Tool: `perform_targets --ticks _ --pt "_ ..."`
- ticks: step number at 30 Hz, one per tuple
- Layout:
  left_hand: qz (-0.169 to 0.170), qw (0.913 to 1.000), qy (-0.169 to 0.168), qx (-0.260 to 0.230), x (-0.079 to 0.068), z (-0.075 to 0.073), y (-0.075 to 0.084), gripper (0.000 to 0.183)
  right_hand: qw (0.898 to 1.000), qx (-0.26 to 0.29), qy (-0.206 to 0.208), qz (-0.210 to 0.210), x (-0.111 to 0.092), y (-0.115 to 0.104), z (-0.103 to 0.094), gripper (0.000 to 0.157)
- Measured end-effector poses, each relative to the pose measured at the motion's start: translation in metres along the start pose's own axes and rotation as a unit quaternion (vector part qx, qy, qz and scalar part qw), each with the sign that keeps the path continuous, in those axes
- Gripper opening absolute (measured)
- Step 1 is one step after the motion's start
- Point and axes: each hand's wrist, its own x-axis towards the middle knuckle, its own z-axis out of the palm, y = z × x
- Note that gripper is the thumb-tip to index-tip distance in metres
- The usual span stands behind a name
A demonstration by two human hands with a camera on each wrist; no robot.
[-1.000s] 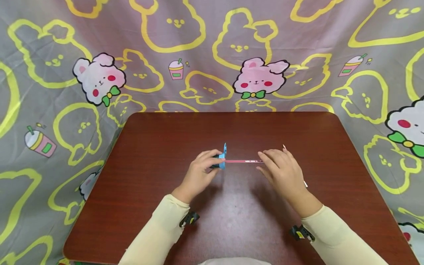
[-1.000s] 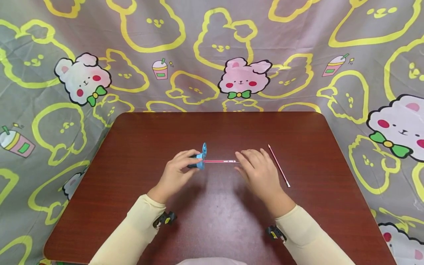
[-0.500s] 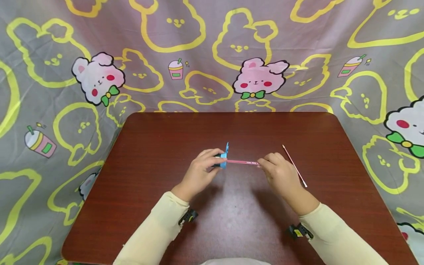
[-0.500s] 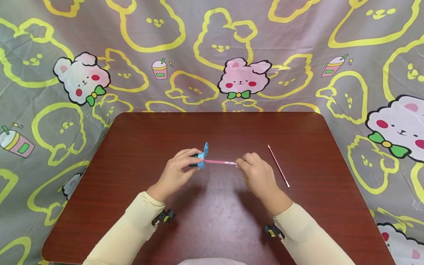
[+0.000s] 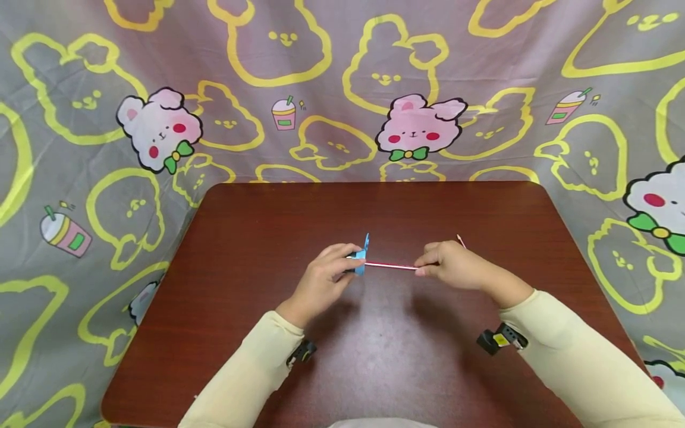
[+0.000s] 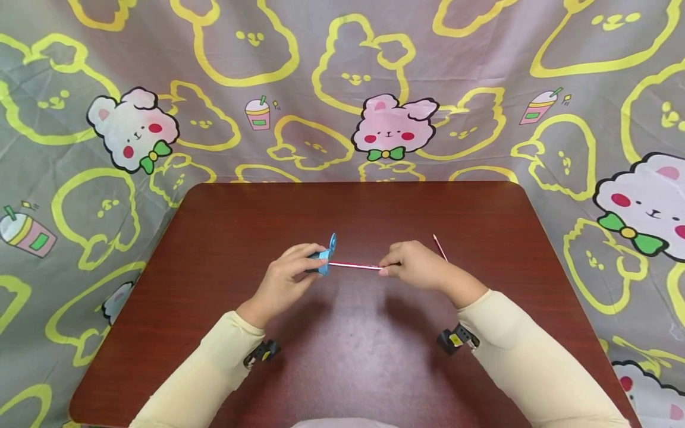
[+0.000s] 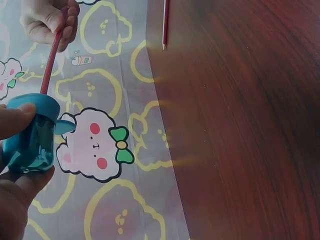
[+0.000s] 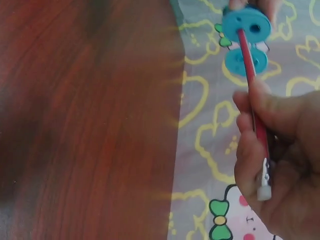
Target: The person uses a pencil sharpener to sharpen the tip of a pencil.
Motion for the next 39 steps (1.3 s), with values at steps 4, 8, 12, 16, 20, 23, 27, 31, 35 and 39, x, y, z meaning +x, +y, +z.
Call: perform_targets --ticks 4,8,12,16,20,23,27,31,35,39 --pt "0.019 0.9998 0.002 0.001 0.000 -0.001 0.003 0.023 0.994 0.079 -0.067 0.030 0.001 0.005 -0.008 0.011" --pt "0.047 0.9989 0.003 0.007 0.000 0.000 0.006 0.021 0.977 0.165 -0.117 0.066 0.000 0.012 -0.008 0.011" --pt "0.069 0.9975 -0.001 0.013 0.000 0.002 0.007 0.022 0.965 0.200 -0.143 0.087 -0.001 0.015 -0.004 0.012" --pt "0.054 0.9984 0.001 0.018 -0.001 0.003 0.006 0.022 0.987 0.109 -0.100 0.067 -0.003 0.012 0.002 0.014" --pt "0.013 0.9997 0.015 0.015 -0.002 0.003 0.004 0.022 0.996 -0.010 0.000 0.091 -0.007 0.002 0.009 0.044" --pt "-0.011 0.9996 0.026 0.008 -0.002 0.002 0.002 0.023 0.986 -0.084 0.077 0.119 -0.010 -0.007 0.013 0.062" --pt "-0.030 0.9990 0.034 -0.001 -0.004 0.001 0.001 0.024 0.964 -0.172 0.178 0.094 -0.013 -0.015 0.019 0.063" --pt "-0.048 0.9981 0.037 -0.014 -0.005 0.000 0.001 0.026 0.936 -0.220 0.275 0.020 -0.016 -0.017 0.026 0.054" --pt "-0.066 0.9967 0.034 -0.031 -0.004 -0.003 0.003 0.028 0.889 -0.260 0.367 -0.087 -0.016 -0.015 0.035 0.041" --pt "-0.081 0.9944 0.032 -0.061 0.000 -0.004 0.006 0.028 0.844 -0.292 0.420 -0.164 -0.015 -0.013 0.039 0.031"
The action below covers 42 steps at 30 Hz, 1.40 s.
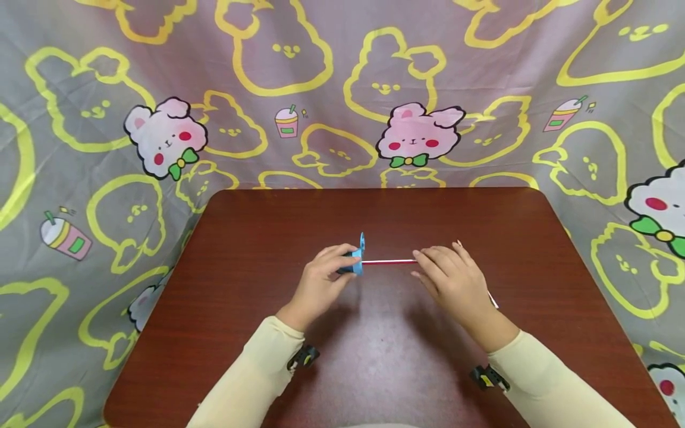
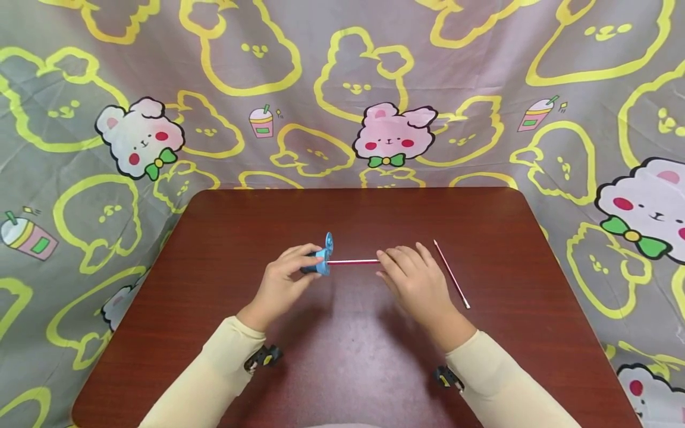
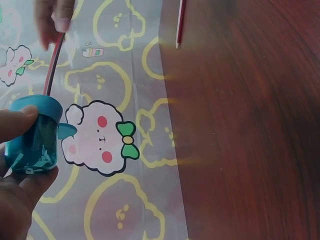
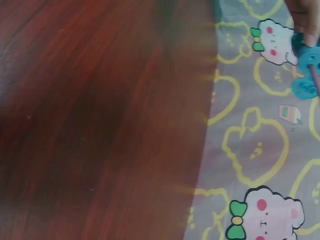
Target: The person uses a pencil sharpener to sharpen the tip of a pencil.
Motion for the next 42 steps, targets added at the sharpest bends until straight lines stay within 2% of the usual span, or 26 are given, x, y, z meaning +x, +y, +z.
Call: perform_targets --ticks 3,6,10,12,14,15,17,19,20,21,22,29,33,38,42 --pt "-0.012 0.9998 -0.008 -0.014 0.000 0.001 0.003 0.028 1.000 -0.001 0.018 -0.024 -0.003 0.000 0.001 0.025" --pt "-0.012 0.9997 -0.014 -0.013 0.000 0.002 0.005 0.029 1.000 0.008 0.002 -0.027 -0.005 0.002 0.001 0.023" --pt "0.013 0.9998 -0.015 0.003 0.001 0.003 0.005 0.028 0.996 0.043 -0.075 0.009 -0.004 0.005 -0.001 0.035" --pt "0.034 0.9991 -0.017 0.019 0.002 0.003 0.004 0.027 0.988 0.074 -0.128 0.035 -0.001 0.008 -0.003 0.030" --pt "0.065 0.9969 -0.018 0.042 0.002 0.002 0.003 0.024 0.972 0.117 -0.190 0.069 0.004 0.011 -0.005 0.021" --pt "0.079 0.9954 -0.019 0.051 0.003 0.002 0.002 0.023 0.959 0.147 -0.225 0.092 0.007 0.013 -0.006 0.016" --pt "0.106 0.9918 -0.021 0.069 0.004 0.001 0.002 0.021 0.924 0.201 -0.292 0.141 0.013 0.017 -0.009 0.008" --pt "0.126 0.9885 -0.024 0.081 0.004 0.001 0.002 0.021 0.888 0.239 -0.345 0.187 0.018 0.020 -0.011 0.008" --pt "0.132 0.9875 -0.025 0.083 0.005 0.001 0.002 0.021 0.875 0.247 -0.364 0.203 0.020 0.022 -0.012 0.008" --pt "0.135 0.9868 -0.027 0.086 0.005 0.001 0.003 0.021 0.866 0.249 -0.379 0.211 0.022 0.023 -0.012 0.009" --pt "0.136 0.9862 -0.030 0.090 0.005 0.002 0.003 0.021 0.864 0.243 -0.388 0.209 0.023 0.024 -0.013 0.010" --pt "0.139 0.9825 -0.040 0.117 0.007 0.002 0.005 0.024 0.879 0.149 -0.406 0.198 0.032 0.026 -0.016 0.018" --pt "0.143 0.9804 -0.049 0.126 0.007 0.002 0.004 0.025 0.891 0.124 -0.398 0.178 0.033 0.026 -0.018 0.019" --pt "0.136 0.9811 -0.059 0.125 0.008 0.001 0.004 0.026 0.917 0.101 -0.357 0.145 0.030 0.025 -0.018 0.024" --pt "0.124 0.9824 -0.060 0.127 0.007 0.001 0.004 0.028 0.945 0.085 -0.291 0.126 0.026 0.024 -0.017 0.037"
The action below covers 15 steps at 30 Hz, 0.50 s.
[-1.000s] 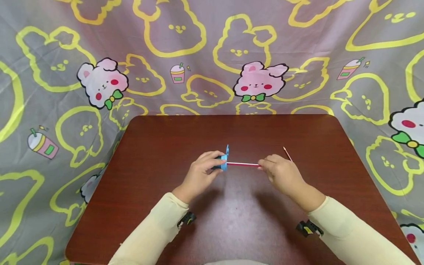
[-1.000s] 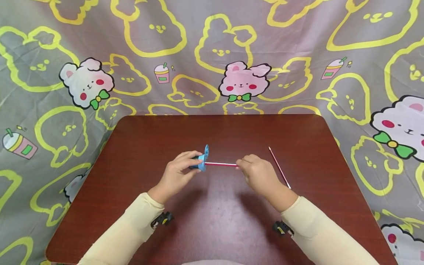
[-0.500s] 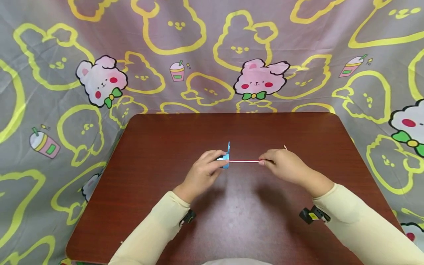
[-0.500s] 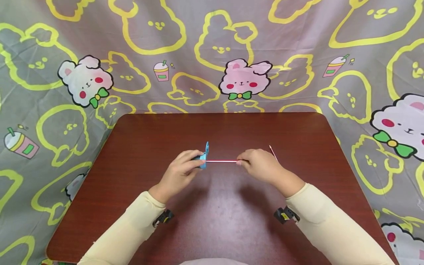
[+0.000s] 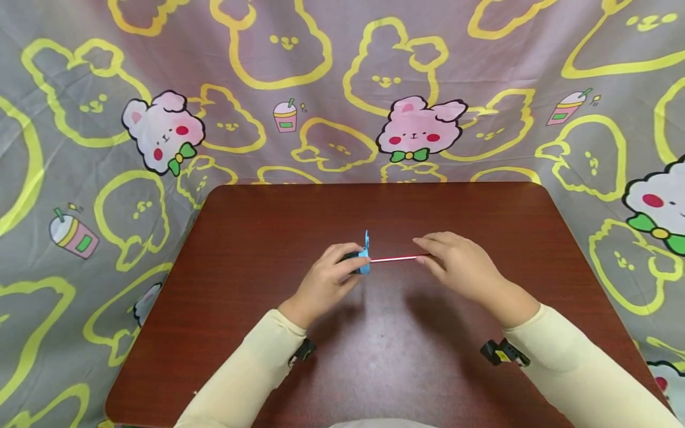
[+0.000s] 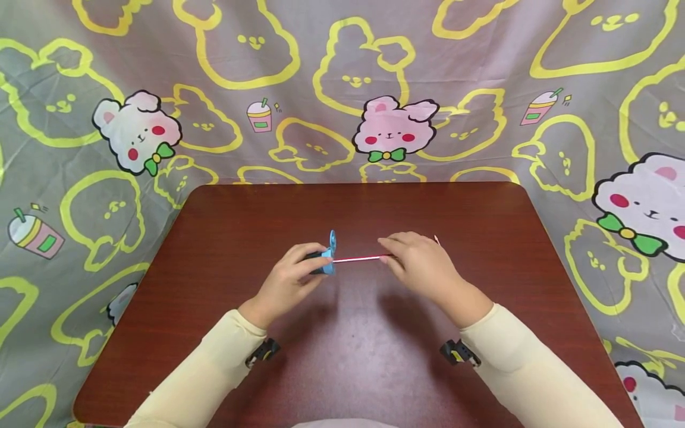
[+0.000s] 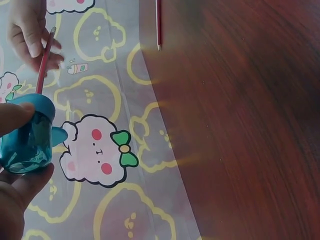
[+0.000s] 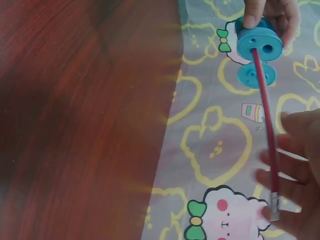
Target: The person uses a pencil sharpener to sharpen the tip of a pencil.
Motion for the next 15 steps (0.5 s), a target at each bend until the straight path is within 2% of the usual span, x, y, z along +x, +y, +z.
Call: perform_targets --ticks 3,7,12,15 --pt "-0.013 0.9999 0.000 0.000 0.000 -0.002 0.001 0.027 0.998 -0.008 0.065 -0.016 -0.003 -0.001 0.002 0.043" --pt "-0.025 0.9997 -0.005 0.002 0.001 -0.004 0.000 0.027 0.987 -0.013 0.152 -0.051 -0.007 -0.001 0.007 0.044" --pt "-0.029 0.9994 -0.015 0.005 0.001 -0.008 -0.002 0.029 0.960 -0.049 0.247 -0.125 -0.009 0.001 0.016 0.038" --pt "-0.031 0.9994 -0.016 0.000 0.001 -0.010 -0.002 0.030 0.943 -0.071 0.284 -0.157 -0.010 0.003 0.021 0.030"
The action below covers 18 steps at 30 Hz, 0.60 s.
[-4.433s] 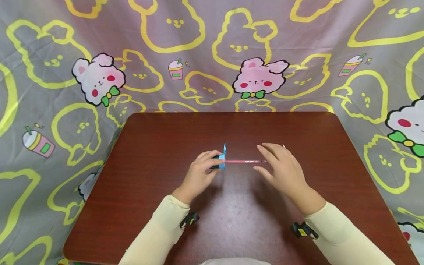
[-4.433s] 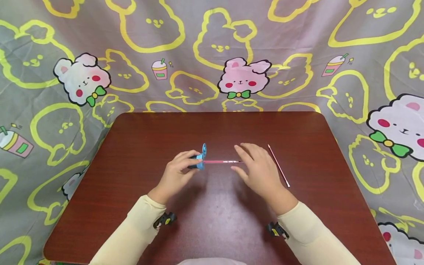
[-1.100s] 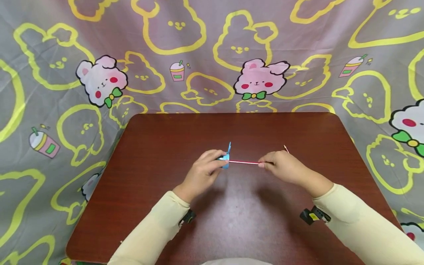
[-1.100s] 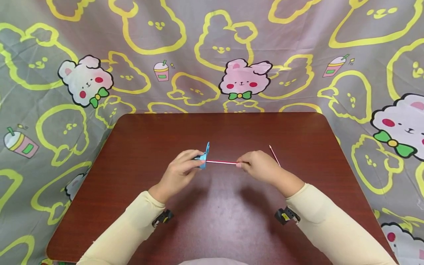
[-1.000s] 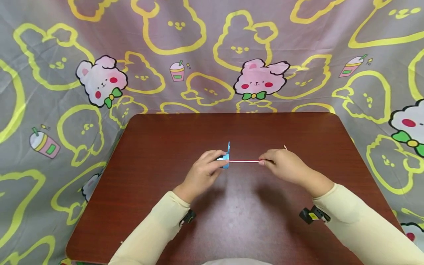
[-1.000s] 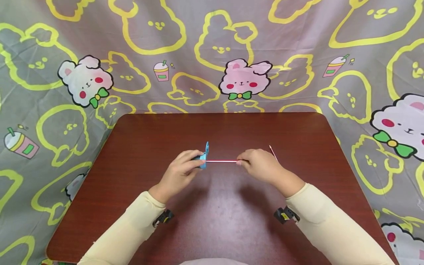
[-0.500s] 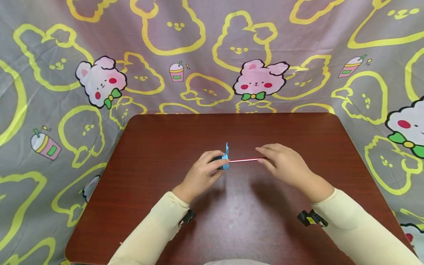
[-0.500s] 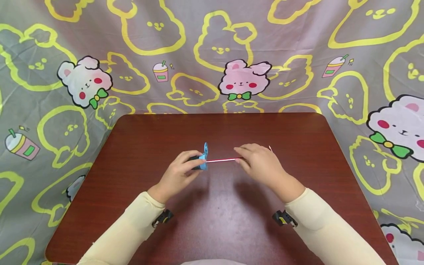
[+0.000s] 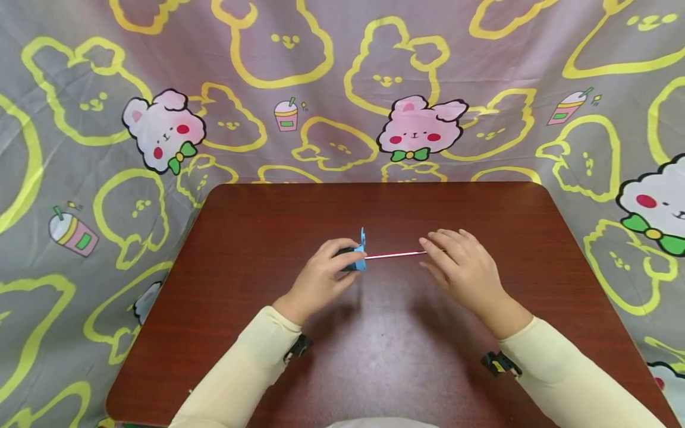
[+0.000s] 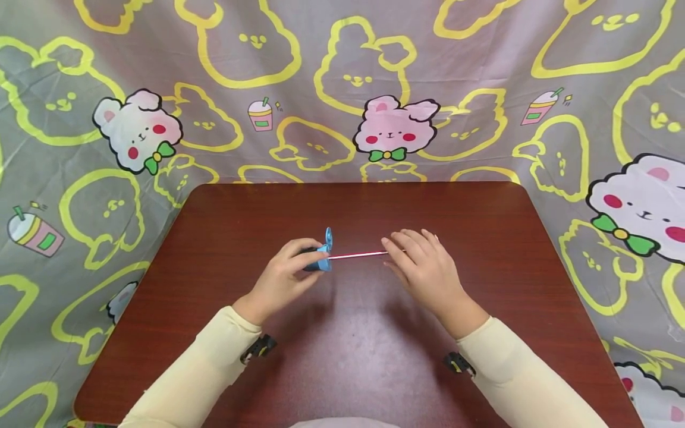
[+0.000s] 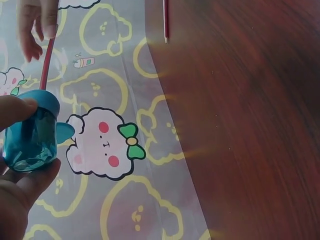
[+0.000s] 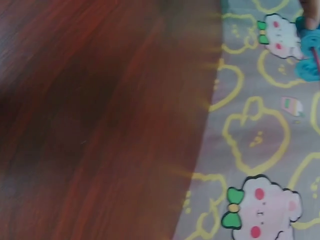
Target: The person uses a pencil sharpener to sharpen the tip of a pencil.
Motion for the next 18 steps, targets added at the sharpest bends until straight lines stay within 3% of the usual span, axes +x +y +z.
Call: perform_targets --ticks 8,11,15,17,18 --pt "-0.003 0.9997 0.003 -0.024 0.0040 -0.0011 0.0004 0.030 0.998 -0.004 0.031 -0.049 -0.0028 0.0010 0.0038 0.020" --pt "-0.003 0.9997 -0.003 -0.025 0.0054 -0.0010 0.0007 0.031 0.999 0.001 0.023 -0.049 -0.0021 0.0014 0.0035 0.018" --pt "0.007 0.9997 -0.009 -0.022 0.0080 -0.0036 0.0012 0.031 0.997 0.035 -0.064 -0.001 -0.0024 0.0007 0.0009 0.029" --pt "0.022 0.9995 -0.006 -0.021 0.0092 -0.0050 0.0009 0.029 0.987 0.077 -0.138 0.041 -0.0006 0.0007 -0.0018 0.026" --pt "0.032 0.9993 -0.004 -0.022 0.0098 -0.0055 0.0007 0.028 0.975 0.107 -0.181 0.069 0.0017 0.0007 -0.0037 0.025"
